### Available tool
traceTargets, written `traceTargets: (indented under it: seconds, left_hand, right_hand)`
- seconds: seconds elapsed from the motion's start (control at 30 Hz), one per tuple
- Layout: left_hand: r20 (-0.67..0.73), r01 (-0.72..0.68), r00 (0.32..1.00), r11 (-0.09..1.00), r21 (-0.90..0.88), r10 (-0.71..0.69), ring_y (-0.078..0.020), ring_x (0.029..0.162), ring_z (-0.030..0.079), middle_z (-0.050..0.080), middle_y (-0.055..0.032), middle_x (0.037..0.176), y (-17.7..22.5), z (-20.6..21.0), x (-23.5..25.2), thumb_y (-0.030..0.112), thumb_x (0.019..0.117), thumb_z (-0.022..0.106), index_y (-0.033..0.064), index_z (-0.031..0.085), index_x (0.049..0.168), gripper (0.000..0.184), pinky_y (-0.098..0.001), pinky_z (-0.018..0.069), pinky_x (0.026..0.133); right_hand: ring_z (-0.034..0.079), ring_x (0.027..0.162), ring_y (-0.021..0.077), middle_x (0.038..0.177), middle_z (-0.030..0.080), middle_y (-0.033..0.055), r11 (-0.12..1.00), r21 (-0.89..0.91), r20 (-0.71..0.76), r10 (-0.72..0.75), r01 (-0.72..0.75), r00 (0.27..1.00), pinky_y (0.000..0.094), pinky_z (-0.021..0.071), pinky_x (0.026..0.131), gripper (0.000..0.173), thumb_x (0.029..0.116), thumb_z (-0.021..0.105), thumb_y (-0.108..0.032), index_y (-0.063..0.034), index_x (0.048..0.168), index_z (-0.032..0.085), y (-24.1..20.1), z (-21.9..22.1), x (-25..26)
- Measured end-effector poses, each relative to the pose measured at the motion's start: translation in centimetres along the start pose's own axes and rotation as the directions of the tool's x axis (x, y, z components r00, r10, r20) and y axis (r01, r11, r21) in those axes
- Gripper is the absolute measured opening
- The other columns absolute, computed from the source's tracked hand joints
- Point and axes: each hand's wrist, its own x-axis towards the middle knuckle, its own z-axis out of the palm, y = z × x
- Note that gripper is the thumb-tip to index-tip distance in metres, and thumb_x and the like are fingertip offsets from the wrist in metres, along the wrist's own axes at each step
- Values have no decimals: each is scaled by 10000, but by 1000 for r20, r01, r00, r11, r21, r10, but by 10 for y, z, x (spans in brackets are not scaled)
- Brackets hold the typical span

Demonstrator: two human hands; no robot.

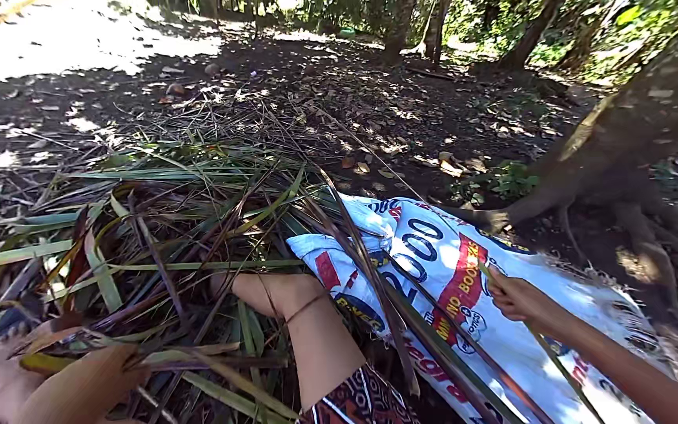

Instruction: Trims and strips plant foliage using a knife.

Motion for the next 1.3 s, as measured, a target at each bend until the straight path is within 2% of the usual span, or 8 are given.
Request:
traceTargets:
  seconds: [0.13, 0.23, 0.37, 0.5, 0.8, 1.03, 1.2, 1.3]
  left_hand:
    - [-427, -375, 877, 870, -319, 221, -279, 730, 583, 618, -152, 832, 85, -12, -13, 311, 1049, 564, -9, 665, 1107, 341, -520, 471, 695]
    - [-403, -422, 888, 745, -517, 223, -96, 626, 491, 555, -12, 792, 150, -18, 0, 405, 1073, 496, 46, 650, 1129, 395, -322, 447, 611]
    - [-286, -399, 914, 506, -765, 288, 1, 457, 374, 623, 34, 761, 185, -18, -6, 398, 1106, 401, 68, 621, 1112, 397, -187, 339, 448]
    - [-372, -401, 913, 208, -892, 165, -8, 468, 460, 642, 10, 756, 170, -14, -28, 177, 1106, 428, 14, 588, 1104, 228, -168, 412, 460]
    - [-629, -548, 743, 331, -768, -230, -50, 561, 550, 629, -9, 769, 68, -50, -13, 164, 1084, 491, -11, 603, 1068, 209, -216, 479, 544]
    - [-744, -632, 566, 393, -668, -355, -91, 565, 538, 613, -53, 774, 33, -81, -23, 221, 1084, 515, -12, 594, 1182, 265, -264, 487, 569]
    - [-822, -744, 568, 400, -535, -42, -28, 499, 406, 438, 60, 676, 17, -72, -26, 439, 1079, 297, 117, 423, 1408, 478, -202, 381, 472]
    - [-864, -814, 501, 369, -449, 52, 41, 500, 409, 491, 126, 663, 15, -78, -25, 608, 1045, 270, 133, 495, 1383, 625, -138, 380, 477]
  right_hand:
    - [307, 434, 8, 560, 333, -101, 981, 150, 181, -151, 125, 972, 166, 301, 444, 379, 1140, 248, -287, -108, 901, 482, -66, 89, -8]
    - [352, 471, 13, 638, 375, -80, 912, 343, 288, -330, 225, 899, 170, 348, 468, 325, 1136, 267, -197, 4, 1220, 509, -128, 177, -34]
    - [501, 556, 63, 712, 503, -1, 807, 525, 305, -475, 270, 825, 206, 470, 558, 302, 1131, 318, -158, 37, 1233, 525, -197, 272, -67]
    - [580, 638, 84, 849, 644, 59, 795, 509, 371, -549, 331, 749, 236, 491, 621, 357, 1140, 293, -195, 28, 1326, 499, -243, 330, -68]
    - [671, 1014, 243, 1218, 639, 176, 936, 187, 827, -315, 300, 466, 407, 546, 892, 615, 1123, 222, -457, 13, 1463, 426, -211, 344, -135]
    - [536, 649, 63, 872, 549, 18, 859, 101, 786, -378, 502, 489, 215, 471, 612, 325, 1131, 331, -164, 29, 1273, 551, -236, 354, -165]
    - [438, 511, -9, 717, 508, -57, 877, 316, 796, -452, 362, 403, 132, 385, 489, 256, 1125, 341, -154, -26, 1121, 562, -261, 353, -169]
    - [420, 482, -22, 680, 502, -71, 879, 389, 839, -461, 275, 288, 121, 363, 453, 242, 1130, 326, -192, -74, 1157, 536, -273, 369, -158]
